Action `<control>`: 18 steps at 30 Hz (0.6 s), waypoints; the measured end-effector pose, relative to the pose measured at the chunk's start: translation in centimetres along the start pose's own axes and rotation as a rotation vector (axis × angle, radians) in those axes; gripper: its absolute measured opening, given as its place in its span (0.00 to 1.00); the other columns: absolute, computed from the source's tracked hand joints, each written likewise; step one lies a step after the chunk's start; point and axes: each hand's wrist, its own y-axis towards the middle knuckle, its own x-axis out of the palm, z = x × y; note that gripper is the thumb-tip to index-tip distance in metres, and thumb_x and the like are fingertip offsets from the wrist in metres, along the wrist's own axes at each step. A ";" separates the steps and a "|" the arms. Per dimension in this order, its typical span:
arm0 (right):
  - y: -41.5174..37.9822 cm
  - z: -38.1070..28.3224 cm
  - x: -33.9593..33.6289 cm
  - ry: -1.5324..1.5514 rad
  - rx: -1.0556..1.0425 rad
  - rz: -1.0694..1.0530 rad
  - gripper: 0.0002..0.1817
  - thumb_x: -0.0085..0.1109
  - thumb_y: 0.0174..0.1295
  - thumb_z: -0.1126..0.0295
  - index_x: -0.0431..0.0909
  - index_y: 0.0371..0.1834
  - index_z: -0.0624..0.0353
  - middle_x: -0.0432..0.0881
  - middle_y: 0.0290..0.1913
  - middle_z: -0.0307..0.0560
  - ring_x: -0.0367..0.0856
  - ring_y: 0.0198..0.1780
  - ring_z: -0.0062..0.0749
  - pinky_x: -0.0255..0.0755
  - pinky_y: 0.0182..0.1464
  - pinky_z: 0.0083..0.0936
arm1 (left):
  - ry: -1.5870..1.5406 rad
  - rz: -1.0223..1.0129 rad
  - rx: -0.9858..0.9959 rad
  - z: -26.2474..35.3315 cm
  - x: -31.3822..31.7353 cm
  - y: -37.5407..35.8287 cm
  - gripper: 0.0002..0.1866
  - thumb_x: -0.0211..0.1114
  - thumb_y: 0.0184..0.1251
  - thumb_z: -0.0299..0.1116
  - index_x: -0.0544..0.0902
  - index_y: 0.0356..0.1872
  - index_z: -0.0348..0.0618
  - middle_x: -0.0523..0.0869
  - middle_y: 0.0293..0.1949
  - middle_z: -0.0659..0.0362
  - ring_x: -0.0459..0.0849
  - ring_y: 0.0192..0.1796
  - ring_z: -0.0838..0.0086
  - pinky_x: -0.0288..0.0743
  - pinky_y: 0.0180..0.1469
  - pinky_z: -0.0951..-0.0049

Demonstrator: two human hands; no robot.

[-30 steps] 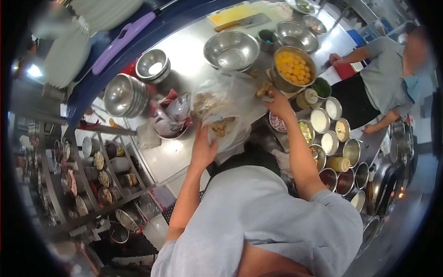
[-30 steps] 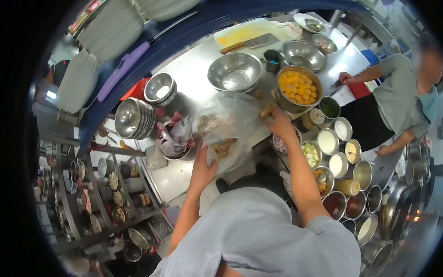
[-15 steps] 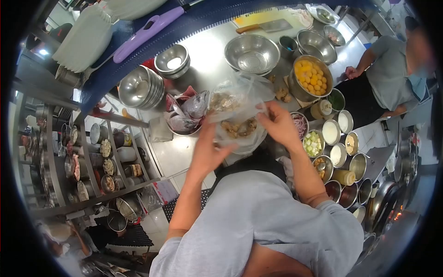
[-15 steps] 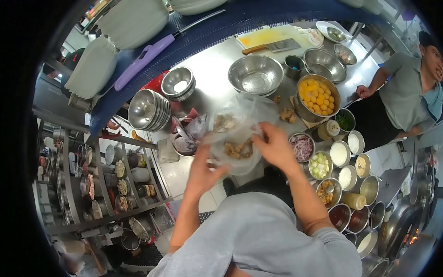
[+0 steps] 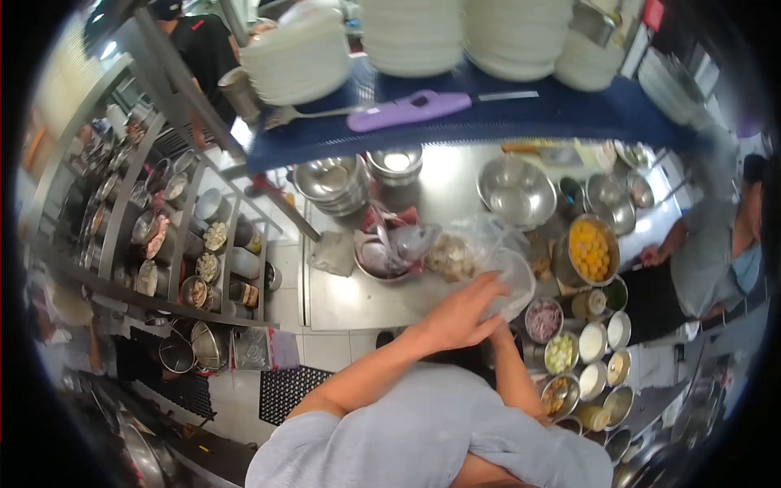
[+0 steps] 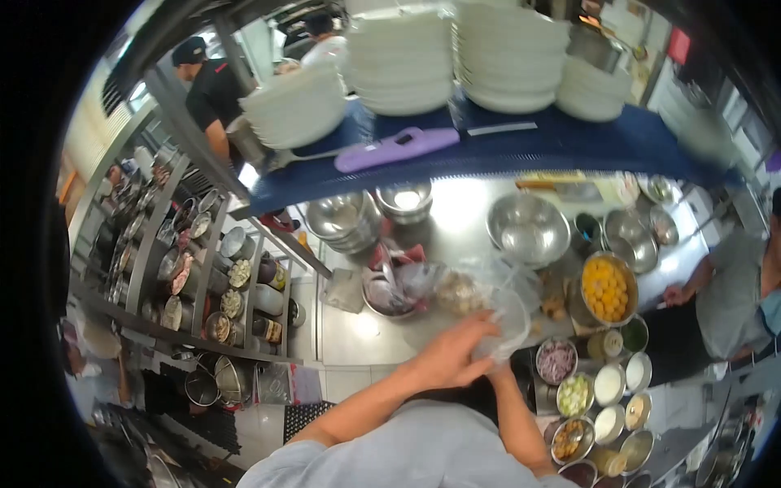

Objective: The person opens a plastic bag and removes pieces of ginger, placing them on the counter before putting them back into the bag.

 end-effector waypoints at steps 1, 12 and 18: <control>0.0 0.5 -0.3 -0.030 0.010 0.042 0.48 0.68 0.58 0.62 0.47 0.76 0.60 0.60 0.71 0.58 0.64 0.68 0.44 0.56 0.70 0.39 | 0.032 0.033 0.001 -0.4 -1.4 -0.6 0.25 0.66 0.57 0.31 0.72 0.57 0.40 0.73 0.62 0.42 0.79 0.57 0.47 0.76 0.54 0.59; 3.6 -5.4 -6.0 -0.056 -0.139 0.122 0.39 0.65 0.59 0.58 0.59 0.70 0.60 0.72 0.60 0.60 0.73 0.59 0.48 0.66 0.60 0.39 | -0.850 -0.366 -0.623 -0.9 -1.4 -2.9 0.35 0.73 0.60 0.41 0.71 0.66 0.36 0.75 0.64 0.53 0.70 0.66 0.66 0.63 0.69 0.64; 4.2 -12.0 -5.0 0.136 -0.396 0.045 0.34 0.63 0.59 0.56 0.66 0.67 0.60 0.79 0.53 0.61 0.78 0.55 0.50 0.71 0.55 0.39 | -0.849 -0.175 -0.237 -4.8 -1.4 -5.8 0.35 0.76 0.55 0.46 0.77 0.60 0.36 0.81 0.57 0.54 0.78 0.58 0.67 0.71 0.63 0.64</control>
